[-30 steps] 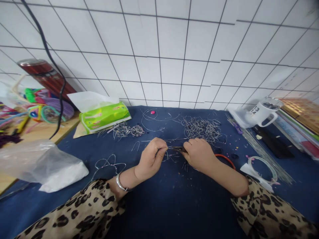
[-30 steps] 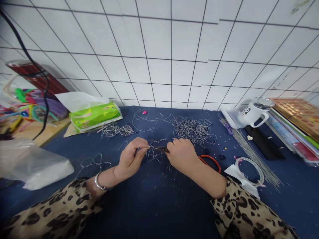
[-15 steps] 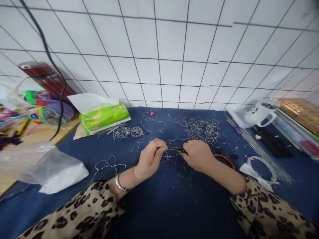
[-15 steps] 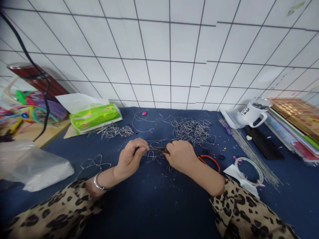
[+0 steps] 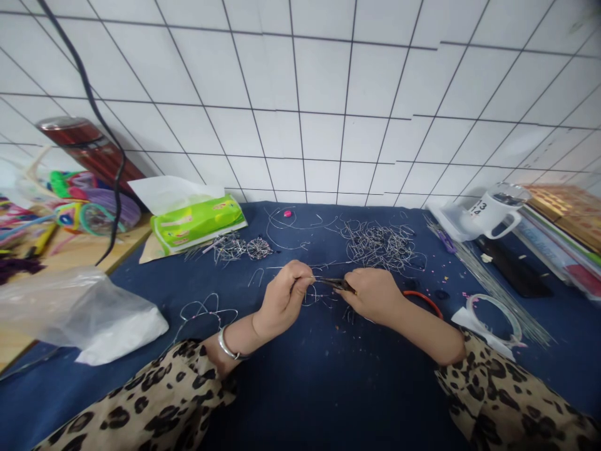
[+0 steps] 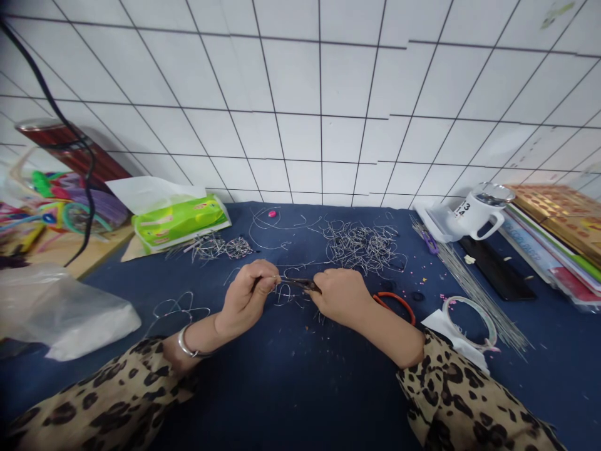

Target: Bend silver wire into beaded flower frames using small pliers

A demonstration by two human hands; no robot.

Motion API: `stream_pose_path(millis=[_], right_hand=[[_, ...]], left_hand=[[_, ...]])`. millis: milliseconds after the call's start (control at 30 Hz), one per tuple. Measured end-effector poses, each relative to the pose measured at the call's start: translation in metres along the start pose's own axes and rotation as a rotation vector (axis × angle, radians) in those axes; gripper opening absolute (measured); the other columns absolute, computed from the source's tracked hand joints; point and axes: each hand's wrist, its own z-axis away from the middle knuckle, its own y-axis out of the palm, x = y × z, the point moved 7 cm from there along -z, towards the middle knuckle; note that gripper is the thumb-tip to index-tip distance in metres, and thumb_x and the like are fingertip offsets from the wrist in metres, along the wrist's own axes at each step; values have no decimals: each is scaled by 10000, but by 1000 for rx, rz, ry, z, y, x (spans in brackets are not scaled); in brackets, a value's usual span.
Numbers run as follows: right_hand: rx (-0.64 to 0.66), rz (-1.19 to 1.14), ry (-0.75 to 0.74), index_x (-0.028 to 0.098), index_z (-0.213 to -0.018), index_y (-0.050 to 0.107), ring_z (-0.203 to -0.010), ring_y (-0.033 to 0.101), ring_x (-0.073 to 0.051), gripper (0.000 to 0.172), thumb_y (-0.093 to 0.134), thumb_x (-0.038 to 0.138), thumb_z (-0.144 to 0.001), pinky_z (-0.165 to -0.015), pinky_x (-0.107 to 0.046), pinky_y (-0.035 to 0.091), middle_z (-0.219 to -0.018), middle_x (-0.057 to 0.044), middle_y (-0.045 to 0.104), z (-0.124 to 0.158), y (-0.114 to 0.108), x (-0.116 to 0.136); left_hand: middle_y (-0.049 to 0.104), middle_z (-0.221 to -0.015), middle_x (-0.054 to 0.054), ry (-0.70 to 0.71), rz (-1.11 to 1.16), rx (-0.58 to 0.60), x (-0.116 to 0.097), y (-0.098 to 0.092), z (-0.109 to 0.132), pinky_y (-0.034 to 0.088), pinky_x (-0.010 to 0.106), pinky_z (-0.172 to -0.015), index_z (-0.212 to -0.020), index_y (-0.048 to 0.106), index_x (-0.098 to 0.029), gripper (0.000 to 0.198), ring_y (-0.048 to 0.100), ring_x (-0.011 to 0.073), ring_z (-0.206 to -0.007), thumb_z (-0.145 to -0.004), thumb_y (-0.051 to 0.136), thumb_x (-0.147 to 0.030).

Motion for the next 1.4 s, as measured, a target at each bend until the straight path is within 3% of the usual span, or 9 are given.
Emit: stream_pose_path(millis=[433, 600, 767, 1033, 1400], right_hand=[[188, -157, 48, 184, -646, 529, -541, 478, -106, 427, 412, 545, -844, -506, -238, 210, -615, 2, 585, -4, 7, -5], [258, -376, 100, 183, -642, 495, -520, 448, -85, 411, 441, 544, -831, -492, -213, 231, -583, 27, 534, -5, 14, -14], [226, -450, 91, 174, -659, 500, -556, 450, -81, 328, 487, 456, -825, -517, -208, 256, -626, 27, 524, -6, 10, -16], [211, -432, 35, 171, -693, 545, -569, 440, -83, 225, 514, 359, -811, -523, -212, 251, -658, 20, 526, -4, 2, -6], [182, -285, 29, 186, -661, 537, -554, 456, -92, 277, 476, 398, -829, -521, -226, 248, -619, 18, 551, -5, 7, -8]], left_hand=[[529, -785, 26, 3, 13, -1, 2, -1, -1, 419, 299, -698, -874, 498, -184, 99, 513, 140, -746, -863, 446, -101], [534, -786, 25, -180, 49, -16, 12, -3, -2, 420, 277, -662, -873, 510, -178, 45, 500, 122, -689, -877, 466, -167], [534, -757, 16, -308, 205, -55, 22, -3, -2, 420, 247, -601, -892, 497, -175, 57, 487, 108, -634, -883, 478, -228], [554, -779, 35, -271, 242, 6, 19, -2, -3, 427, 260, -624, -853, 536, -169, 75, 499, 120, -663, -866, 507, -237], [568, -739, 21, -311, 199, 88, 18, 4, -2, 411, 248, -605, -854, 540, -160, 69, 513, 108, -643, -870, 508, -219]])
